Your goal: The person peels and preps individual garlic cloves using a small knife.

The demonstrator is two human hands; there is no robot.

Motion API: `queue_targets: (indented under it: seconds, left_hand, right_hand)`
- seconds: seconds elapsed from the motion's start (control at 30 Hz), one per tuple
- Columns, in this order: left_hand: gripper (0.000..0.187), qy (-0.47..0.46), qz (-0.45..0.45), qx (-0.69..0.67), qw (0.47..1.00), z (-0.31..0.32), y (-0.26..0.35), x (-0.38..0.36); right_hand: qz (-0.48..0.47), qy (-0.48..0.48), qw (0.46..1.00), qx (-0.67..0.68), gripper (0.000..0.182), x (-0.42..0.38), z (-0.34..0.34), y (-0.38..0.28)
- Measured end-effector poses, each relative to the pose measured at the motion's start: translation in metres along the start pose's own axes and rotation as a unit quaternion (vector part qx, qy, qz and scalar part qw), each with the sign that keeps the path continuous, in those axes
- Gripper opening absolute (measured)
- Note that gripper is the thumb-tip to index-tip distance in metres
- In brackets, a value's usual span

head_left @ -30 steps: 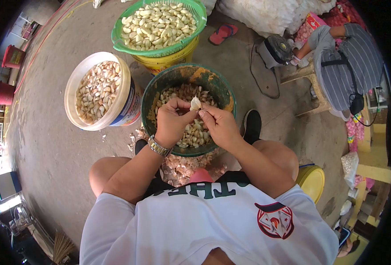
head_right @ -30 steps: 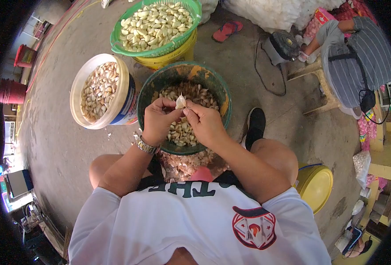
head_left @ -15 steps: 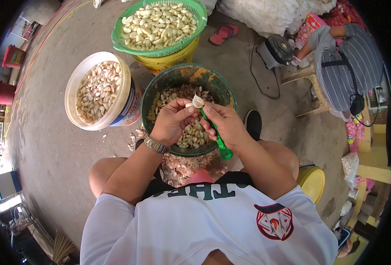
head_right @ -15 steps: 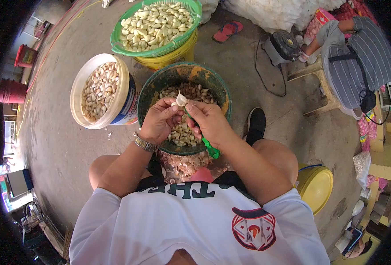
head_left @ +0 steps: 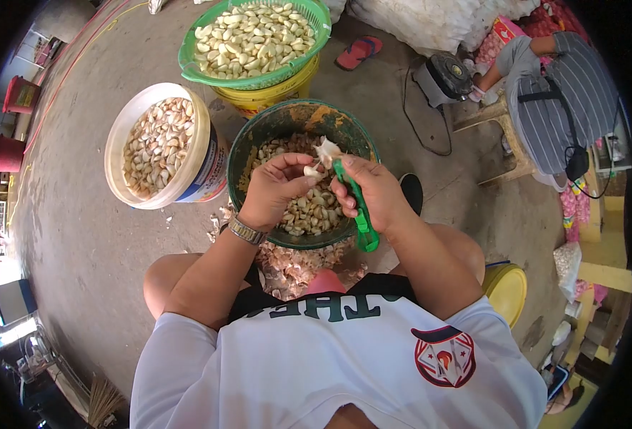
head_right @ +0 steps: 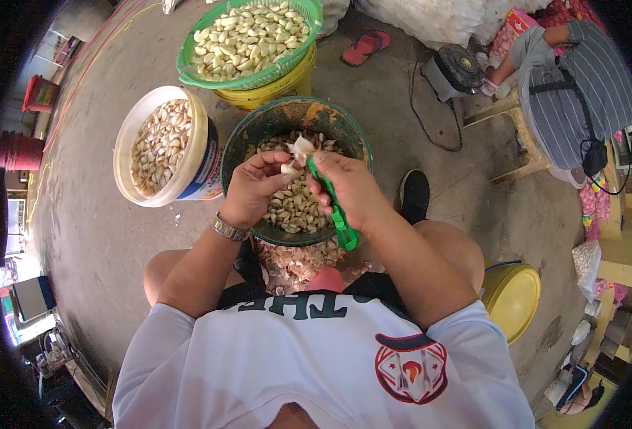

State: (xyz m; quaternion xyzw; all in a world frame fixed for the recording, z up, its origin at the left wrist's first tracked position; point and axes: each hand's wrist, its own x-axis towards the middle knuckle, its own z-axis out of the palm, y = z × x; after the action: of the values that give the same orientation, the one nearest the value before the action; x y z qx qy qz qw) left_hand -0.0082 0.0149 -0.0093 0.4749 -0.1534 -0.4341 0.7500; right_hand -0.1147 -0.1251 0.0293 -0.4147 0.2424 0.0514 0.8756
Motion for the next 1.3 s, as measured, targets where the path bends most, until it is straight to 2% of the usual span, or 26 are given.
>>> queue_targets:
  seconds: [0.17,0.27,0.37,0.47,0.57,0.67,0.73,0.83,1.03,1.13,1.2,1.3]
  left_hand:
    - [0.024,0.043,0.056,0.12,0.99,0.005,-0.002,-0.001]
    - [0.022,0.061,0.071,0.172,0.981,0.006,-0.002,-0.002]
    - [0.022,0.085,0.074,0.235,0.965,0.008,-0.001,-0.004]
    - [0.022,0.089,0.098,0.239,0.962,0.009,-0.006,-0.004]
    - [0.023,0.05,0.097,0.17,0.979,0.009,-0.009,-0.004]
    - [0.026,0.004,0.066,0.053,0.996,0.005,-0.003,-0.002]
    - [0.03,-0.011,0.023,-0.02,0.999,0.001,-0.002,-0.002]
    - [0.031,-0.022,-0.006,-0.055,0.998,-0.001,0.0,-0.001]
    - [0.024,0.054,0.075,0.121,0.988,0.006,-0.004,-0.002]
    - [0.022,0.074,0.086,0.143,0.983,0.01,-0.003,-0.003]
    - [0.02,0.082,0.062,0.158,0.982,0.009,-0.002,-0.004]
    - [0.018,0.095,0.042,0.227,0.968,0.014,0.004,-0.006]
  right_hand:
    - [-0.036,-0.023,0.983,-0.179,0.035,-0.002,0.004,0.008]
    - [-0.07,-0.005,0.954,-0.29,0.033,0.003,0.0,0.015]
    - [-0.101,0.021,0.933,-0.346,0.033,0.002,0.004,0.016]
    - [-0.077,0.062,0.948,-0.303,0.029,0.004,0.005,0.017]
    - [0.004,0.065,0.994,-0.092,0.023,0.002,0.002,0.009]
    - [0.018,0.039,0.998,0.038,0.021,-0.001,-0.001,0.003]
    - [0.014,0.023,0.998,0.055,0.022,-0.002,-0.003,0.0]
    - [-0.002,0.036,0.997,0.071,0.023,-0.003,-0.007,-0.004]
    - [-0.026,0.018,0.981,-0.19,0.026,-0.006,0.0,0.007]
    - [-0.047,0.01,0.96,-0.276,0.028,-0.003,-0.003,0.015]
    - [-0.078,0.006,0.947,-0.31,0.033,-0.004,0.0,0.016]
    - [-0.082,0.02,0.929,-0.36,0.03,-0.006,0.003,0.015]
